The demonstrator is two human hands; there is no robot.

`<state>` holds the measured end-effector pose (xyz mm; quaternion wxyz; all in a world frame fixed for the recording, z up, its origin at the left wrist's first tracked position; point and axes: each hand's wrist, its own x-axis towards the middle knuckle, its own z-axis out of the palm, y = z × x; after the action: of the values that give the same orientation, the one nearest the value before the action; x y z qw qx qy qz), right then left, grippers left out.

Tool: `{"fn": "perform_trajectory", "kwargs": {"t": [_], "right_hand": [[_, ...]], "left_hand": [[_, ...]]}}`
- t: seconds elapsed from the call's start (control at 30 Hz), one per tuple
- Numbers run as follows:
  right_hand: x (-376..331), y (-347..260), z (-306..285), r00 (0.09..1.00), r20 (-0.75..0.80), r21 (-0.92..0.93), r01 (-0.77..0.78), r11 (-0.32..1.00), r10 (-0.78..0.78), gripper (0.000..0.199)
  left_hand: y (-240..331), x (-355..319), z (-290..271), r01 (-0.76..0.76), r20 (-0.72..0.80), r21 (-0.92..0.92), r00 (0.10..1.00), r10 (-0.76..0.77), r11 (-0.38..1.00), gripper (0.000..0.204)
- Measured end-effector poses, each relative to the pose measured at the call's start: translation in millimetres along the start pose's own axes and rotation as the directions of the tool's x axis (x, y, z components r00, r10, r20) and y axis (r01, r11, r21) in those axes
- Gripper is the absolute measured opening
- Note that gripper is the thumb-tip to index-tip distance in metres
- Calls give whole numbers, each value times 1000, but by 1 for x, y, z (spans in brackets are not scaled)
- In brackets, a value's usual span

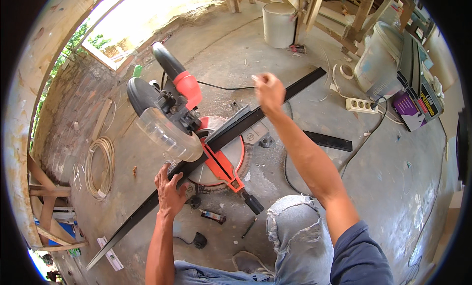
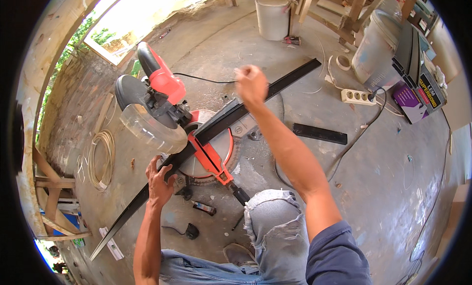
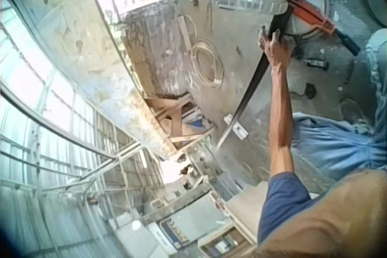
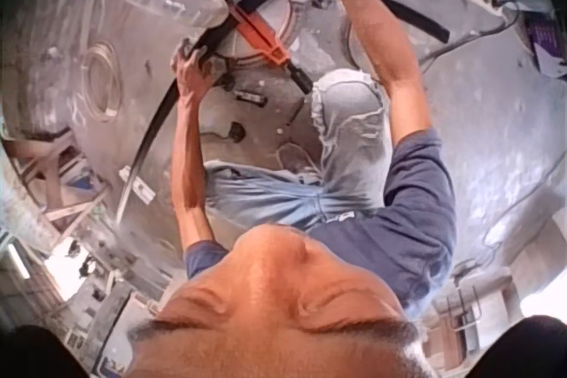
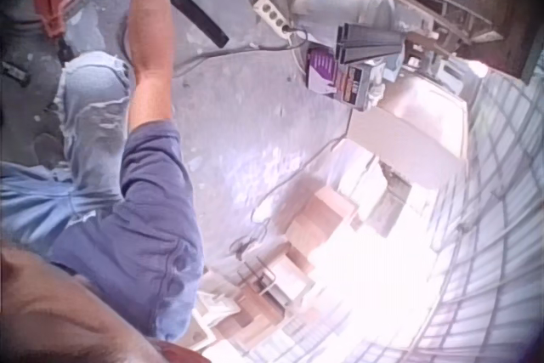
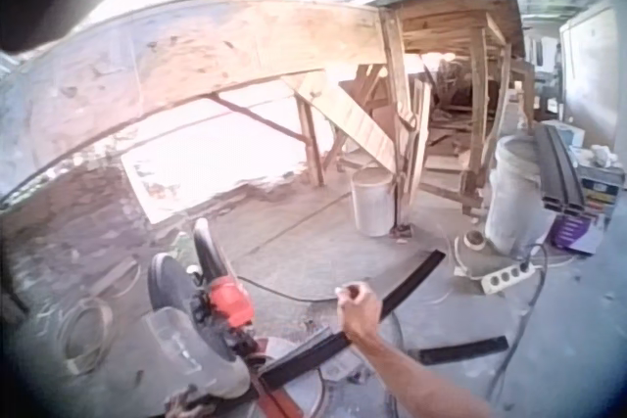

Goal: The person measures and marks black metal trim pieces using a measuring tape and pencil, then cuts them to length using a miter saw.

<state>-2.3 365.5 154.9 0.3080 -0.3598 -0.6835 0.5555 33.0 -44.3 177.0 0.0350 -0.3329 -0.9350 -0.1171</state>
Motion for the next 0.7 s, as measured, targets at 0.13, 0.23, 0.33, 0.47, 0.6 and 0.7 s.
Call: {"fn": "perform_trajectory", "kwargs": {"t": [0.13, 0.23, 0.33, 0.47, 0.6, 0.7], "right_hand": [[30, 147, -53, 948, -287, -304, -225, 926, 137, 45], [40, 197, -59, 903, -218, -185, -410, 893, 370, 52], [16, 178, -39, 836, 9, 10, -549, 836, 549, 47], [20, 170, -38, 869, 165, 169, -491, 854, 467, 30], [44, 173, -63, 933, 157, 220, -353, 909, 324, 19], [34, 148, -75, 960, 122, 286, -279, 917, 253, 20]], "left_hand": [[28, -2, -33, 133, 223, -199, 971, -87, 971, 36], [51, -13, -54, 161, 322, -354, 946, -42, 921, 36], [55, -27, -64, 233, 344, -331, 932, -113, 915, 39], [65, -27, -65, 255, 414, -228, 899, -143, 940, 46], [73, -15, -55, 213, 465, -275, 883, -64, 938, 49], [76, -16, -60, 204, 460, -300, 887, -46, 932, 49]]}}
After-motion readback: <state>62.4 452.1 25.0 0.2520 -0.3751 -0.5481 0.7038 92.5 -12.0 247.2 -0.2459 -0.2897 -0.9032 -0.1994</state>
